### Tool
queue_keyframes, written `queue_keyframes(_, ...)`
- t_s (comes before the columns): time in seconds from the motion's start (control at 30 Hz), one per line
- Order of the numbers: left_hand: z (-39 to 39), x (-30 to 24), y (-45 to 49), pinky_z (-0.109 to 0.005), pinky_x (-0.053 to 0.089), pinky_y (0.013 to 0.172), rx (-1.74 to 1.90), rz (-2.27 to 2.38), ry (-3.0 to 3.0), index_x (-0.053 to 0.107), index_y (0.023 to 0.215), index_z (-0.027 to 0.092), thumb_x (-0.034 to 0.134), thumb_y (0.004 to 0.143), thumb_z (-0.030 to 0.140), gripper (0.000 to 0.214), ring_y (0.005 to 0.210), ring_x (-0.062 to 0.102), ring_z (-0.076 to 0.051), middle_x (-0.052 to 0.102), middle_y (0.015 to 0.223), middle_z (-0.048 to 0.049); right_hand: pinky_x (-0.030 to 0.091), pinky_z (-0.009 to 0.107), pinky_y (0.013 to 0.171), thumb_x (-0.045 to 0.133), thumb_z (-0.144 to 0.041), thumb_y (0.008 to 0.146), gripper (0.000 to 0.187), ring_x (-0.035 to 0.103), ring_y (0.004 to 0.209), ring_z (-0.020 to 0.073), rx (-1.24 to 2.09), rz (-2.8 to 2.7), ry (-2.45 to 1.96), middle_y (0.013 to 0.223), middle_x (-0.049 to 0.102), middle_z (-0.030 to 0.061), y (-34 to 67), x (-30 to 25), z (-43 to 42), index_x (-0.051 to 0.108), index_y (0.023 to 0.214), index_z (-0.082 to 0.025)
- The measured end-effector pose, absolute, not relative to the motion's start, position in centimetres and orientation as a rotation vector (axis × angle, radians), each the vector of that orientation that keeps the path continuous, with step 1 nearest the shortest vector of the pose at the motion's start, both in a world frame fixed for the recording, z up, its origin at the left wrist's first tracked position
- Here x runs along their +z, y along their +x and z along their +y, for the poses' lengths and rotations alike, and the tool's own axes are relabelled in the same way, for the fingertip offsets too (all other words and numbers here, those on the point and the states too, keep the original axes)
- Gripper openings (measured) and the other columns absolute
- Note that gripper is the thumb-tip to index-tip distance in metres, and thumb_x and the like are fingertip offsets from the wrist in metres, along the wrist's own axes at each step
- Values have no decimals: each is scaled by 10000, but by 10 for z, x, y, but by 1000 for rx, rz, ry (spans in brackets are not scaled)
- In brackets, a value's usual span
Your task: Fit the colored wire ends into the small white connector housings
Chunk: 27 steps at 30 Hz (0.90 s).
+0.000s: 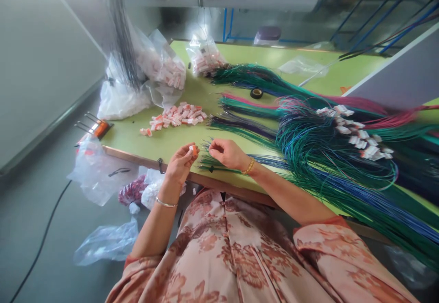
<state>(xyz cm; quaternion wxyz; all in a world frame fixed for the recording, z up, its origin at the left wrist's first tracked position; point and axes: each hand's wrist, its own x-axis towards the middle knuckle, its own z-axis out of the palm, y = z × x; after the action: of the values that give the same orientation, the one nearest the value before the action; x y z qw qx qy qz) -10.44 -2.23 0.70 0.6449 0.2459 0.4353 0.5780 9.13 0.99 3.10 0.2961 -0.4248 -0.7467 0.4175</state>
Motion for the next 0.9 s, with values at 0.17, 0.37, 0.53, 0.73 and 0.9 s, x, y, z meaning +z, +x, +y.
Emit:
queue_keyframes(0.17,-30,12,-89,-180,460,558,1251,1019,493,693,909,161,850,620,249,340,646,614,-77,704,843,-30,331,207,529,555,-331,783,199,399,540,74,1229,-1851,-1082,604,529,-27,89,39,4,593,736,-141)
queue_keyframes(0.37,-33,13,-75,-148,324,434,1318,1021,521,686,867,164,845,632,281,307,505,482,-22,691,768,-9,333,202,514,598,-331,752,197,402,539,70,1258,-1741,-1086,596,525,-24,95,43,-6,589,709,-139)
queue_keyframes(0.53,-34,12,-70,-171,420,502,1367,927,511,649,818,183,806,687,364,273,565,551,-51,688,826,-14,359,202,525,606,-319,749,185,438,553,75,1258,-1683,-1101,630,577,-5,101,40,-12,615,721,-136)
queue_keyframes(0.73,-36,13,-63,-186,489,643,1394,886,533,647,790,184,841,629,219,255,705,607,-73,685,914,-11,360,194,503,614,-315,723,178,443,529,73,1227,-1675,-1139,608,590,-2,104,39,-15,617,703,-137)
queue_keyframes(0.9,-36,10,-60,-198,497,695,1312,879,509,699,898,167,832,643,220,293,741,612,-81,698,942,-42,366,190,504,611,-319,722,182,448,529,72,1206,-1690,-1151,618,600,1,103,39,-18,623,715,-138)
